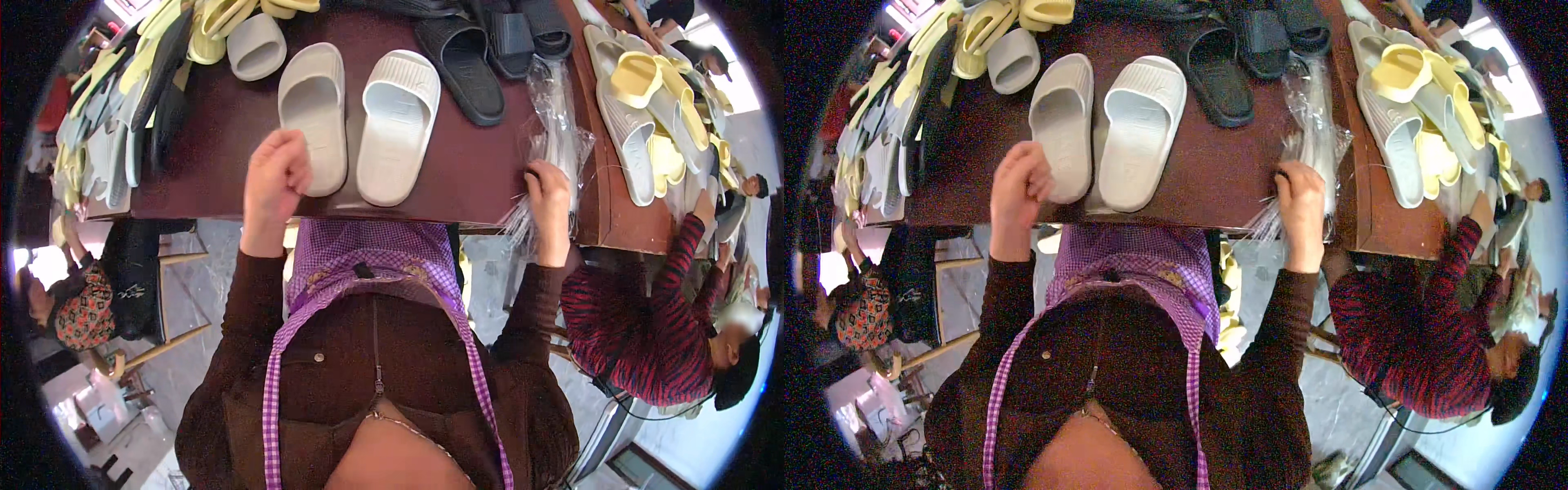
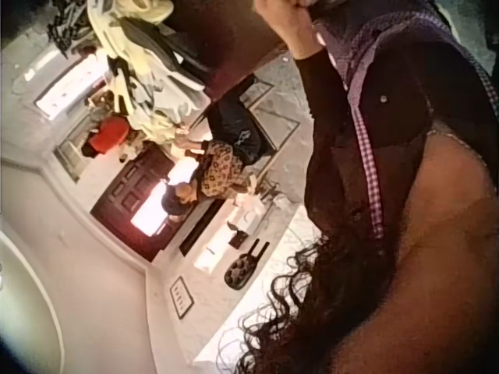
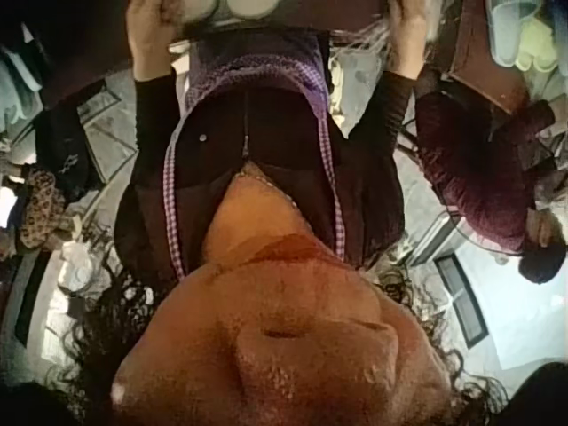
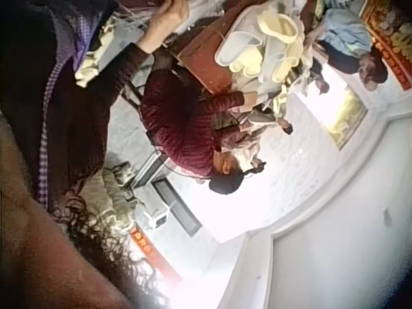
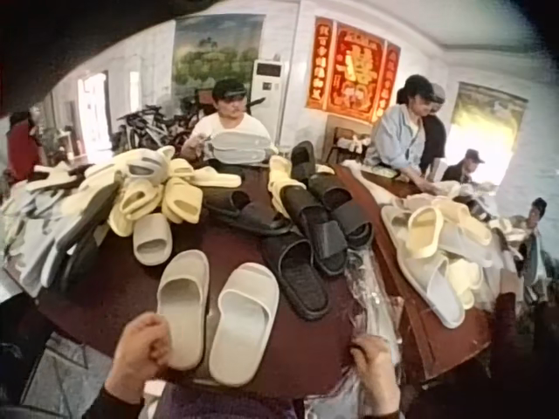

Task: The person pairs slippers together by threading plastic fasteners through them by hand and organizing the pairs on the table.

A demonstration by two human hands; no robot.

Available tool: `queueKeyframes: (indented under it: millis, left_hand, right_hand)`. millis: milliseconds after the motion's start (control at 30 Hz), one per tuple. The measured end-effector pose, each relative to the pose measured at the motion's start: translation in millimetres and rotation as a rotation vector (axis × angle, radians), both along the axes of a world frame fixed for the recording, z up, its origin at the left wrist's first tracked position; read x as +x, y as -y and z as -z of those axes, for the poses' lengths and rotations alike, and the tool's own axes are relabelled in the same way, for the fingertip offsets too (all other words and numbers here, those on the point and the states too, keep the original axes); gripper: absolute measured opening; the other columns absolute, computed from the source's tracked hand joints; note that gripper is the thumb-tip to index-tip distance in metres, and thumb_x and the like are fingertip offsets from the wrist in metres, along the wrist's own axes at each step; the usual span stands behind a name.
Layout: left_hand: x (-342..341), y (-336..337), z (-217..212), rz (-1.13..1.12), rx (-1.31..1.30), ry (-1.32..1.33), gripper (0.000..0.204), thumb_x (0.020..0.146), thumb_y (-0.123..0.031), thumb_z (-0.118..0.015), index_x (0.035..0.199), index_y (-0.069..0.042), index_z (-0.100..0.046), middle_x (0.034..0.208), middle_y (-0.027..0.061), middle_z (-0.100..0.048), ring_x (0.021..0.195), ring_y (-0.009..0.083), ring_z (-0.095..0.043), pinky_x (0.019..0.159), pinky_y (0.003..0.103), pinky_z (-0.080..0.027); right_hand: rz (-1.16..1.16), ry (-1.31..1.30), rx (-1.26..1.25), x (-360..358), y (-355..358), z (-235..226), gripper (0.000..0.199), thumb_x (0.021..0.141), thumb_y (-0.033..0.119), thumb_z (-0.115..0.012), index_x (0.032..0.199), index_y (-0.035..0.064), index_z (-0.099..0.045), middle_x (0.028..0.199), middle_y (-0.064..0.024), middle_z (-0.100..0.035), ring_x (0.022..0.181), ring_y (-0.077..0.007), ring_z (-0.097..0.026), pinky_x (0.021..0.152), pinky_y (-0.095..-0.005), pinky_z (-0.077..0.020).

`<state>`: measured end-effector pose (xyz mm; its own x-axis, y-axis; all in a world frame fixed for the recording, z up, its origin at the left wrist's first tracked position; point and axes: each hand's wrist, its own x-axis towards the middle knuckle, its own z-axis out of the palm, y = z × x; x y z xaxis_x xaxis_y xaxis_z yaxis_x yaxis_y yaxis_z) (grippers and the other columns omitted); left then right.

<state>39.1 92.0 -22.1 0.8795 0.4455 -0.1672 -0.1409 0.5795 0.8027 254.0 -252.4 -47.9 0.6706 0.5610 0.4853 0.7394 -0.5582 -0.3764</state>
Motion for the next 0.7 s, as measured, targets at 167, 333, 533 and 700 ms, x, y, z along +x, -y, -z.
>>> queueKeyframes:
  millis: [167, 333, 533, 700]
  left_hand:
    - [-23.3, -12.9, -5.3, -0.156, 0.15, -0.046, 0.002, 0.086, -0.006, -0.056, 0.086, -0.003, -0.055, 0.06, -0.0032, -0.045, 0.045, 0.0044, -0.038, 0.04, 0.018, -0.028]
    - [-27.5, 14.1, -14.1, -0.138, 0.249, -0.11, 0.002, 0.085, -0.007, -0.056, 0.084, -0.004, -0.056, 0.06, -0.0042, -0.046, 0.046, 0.0024, -0.037, 0.04, 0.018, -0.027]
    - [-27.3, 41.0, -20.2, 0.046, 0.465, -0.179, 0.006, 0.084, -0.007, -0.056, 0.082, -0.001, -0.057, 0.066, -0.002, -0.052, 0.058, 0.0036, -0.046, 0.051, 0.019, -0.037]
    - [-40.1, 44.1, -24.7, 0.233, 0.672, -0.172, 0.009, 0.083, -0.007, -0.057, 0.082, 0.002, -0.056, 0.07, -0.0001, -0.056, 0.068, 0.0058, -0.05, 0.061, 0.022, -0.041]
  right_hand:
    - [-0.022, 0.052, 0.012, -15.7, -7.6, -19.8, 0.014, 0.078, 0.002, -0.062, 0.092, -0.0012, -0.064, 0.096, -0.0155, -0.064, 0.094, -0.0305, -0.06, 0.085, -0.0365, -0.0456]
    - [-0.129, -0.023, 0.141, -67.3, -57.5, -57.8, 0.018, 0.077, 0.0, -0.063, 0.095, 0.0002, -0.065, 0.091, -0.0137, -0.065, 0.087, -0.0279, -0.061, 0.079, -0.0348, -0.047]
    - [-0.575, -0.04, 0.183, -105.7, -139.3, -62.0, 0.024, 0.075, -0.004, -0.062, 0.098, 0.003, -0.065, 0.086, -0.0107, -0.065, 0.079, -0.024, -0.061, 0.072, -0.0338, -0.0472]
    - [-0.73, -0.064, 0.074, -105.7, -165.5, -49.2, 0.027, 0.074, -0.004, -0.063, 0.1, 0.0038, -0.064, 0.085, -0.009, -0.065, 0.077, -0.0242, -0.061, 0.071, -0.0333, -0.0471]
